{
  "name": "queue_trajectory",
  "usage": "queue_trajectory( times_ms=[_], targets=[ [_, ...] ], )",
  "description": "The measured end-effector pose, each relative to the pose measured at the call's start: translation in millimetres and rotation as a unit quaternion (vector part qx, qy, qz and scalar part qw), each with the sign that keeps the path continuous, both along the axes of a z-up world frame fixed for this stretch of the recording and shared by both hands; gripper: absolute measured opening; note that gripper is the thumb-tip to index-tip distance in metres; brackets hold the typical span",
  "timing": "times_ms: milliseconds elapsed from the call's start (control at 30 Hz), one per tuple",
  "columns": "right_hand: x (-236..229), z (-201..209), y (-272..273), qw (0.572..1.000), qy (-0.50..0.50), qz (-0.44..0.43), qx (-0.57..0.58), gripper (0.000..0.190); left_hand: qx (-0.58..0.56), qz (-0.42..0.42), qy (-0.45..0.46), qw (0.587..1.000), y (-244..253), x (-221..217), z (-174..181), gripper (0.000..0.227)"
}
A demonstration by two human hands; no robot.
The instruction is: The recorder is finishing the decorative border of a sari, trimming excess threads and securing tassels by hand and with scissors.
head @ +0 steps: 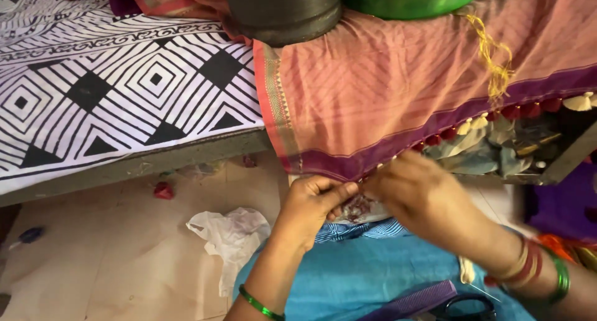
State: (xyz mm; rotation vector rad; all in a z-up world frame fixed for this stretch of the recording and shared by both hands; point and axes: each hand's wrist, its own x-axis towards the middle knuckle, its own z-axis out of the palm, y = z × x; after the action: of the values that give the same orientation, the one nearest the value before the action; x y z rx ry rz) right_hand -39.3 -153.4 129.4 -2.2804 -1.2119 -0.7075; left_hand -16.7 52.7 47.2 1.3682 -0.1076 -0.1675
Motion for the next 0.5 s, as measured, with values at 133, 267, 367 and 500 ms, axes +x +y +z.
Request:
queue_trajectory(
  times_ms=[133, 267, 367, 500],
  targets=[
    [19, 31, 10, 0.999, -0.043, 0.001, -0.009, 0.019, 0.047, -0.007, 0.021, 0.999, 4, -5, 15, 0.015],
    [35, 45, 28, 0.994, -0.061, 0.054, -0.066, 0.016, 0.069, 0.049, -0.084, 0.993, 0, -5, -7, 0.017],
    [41, 51, 43, 0.979, -0.118, 0.128, -0.110, 0.031, 0.098, 0.082, -0.065, 0.990, -4, -7, -20, 0.019],
    [51, 48, 56, 0.970, -0.089, 0.162, -0.158, 0.027, -0.044, 0.123, -0.100, 0.986, -15, -10, -34, 0.018]
  ],
)
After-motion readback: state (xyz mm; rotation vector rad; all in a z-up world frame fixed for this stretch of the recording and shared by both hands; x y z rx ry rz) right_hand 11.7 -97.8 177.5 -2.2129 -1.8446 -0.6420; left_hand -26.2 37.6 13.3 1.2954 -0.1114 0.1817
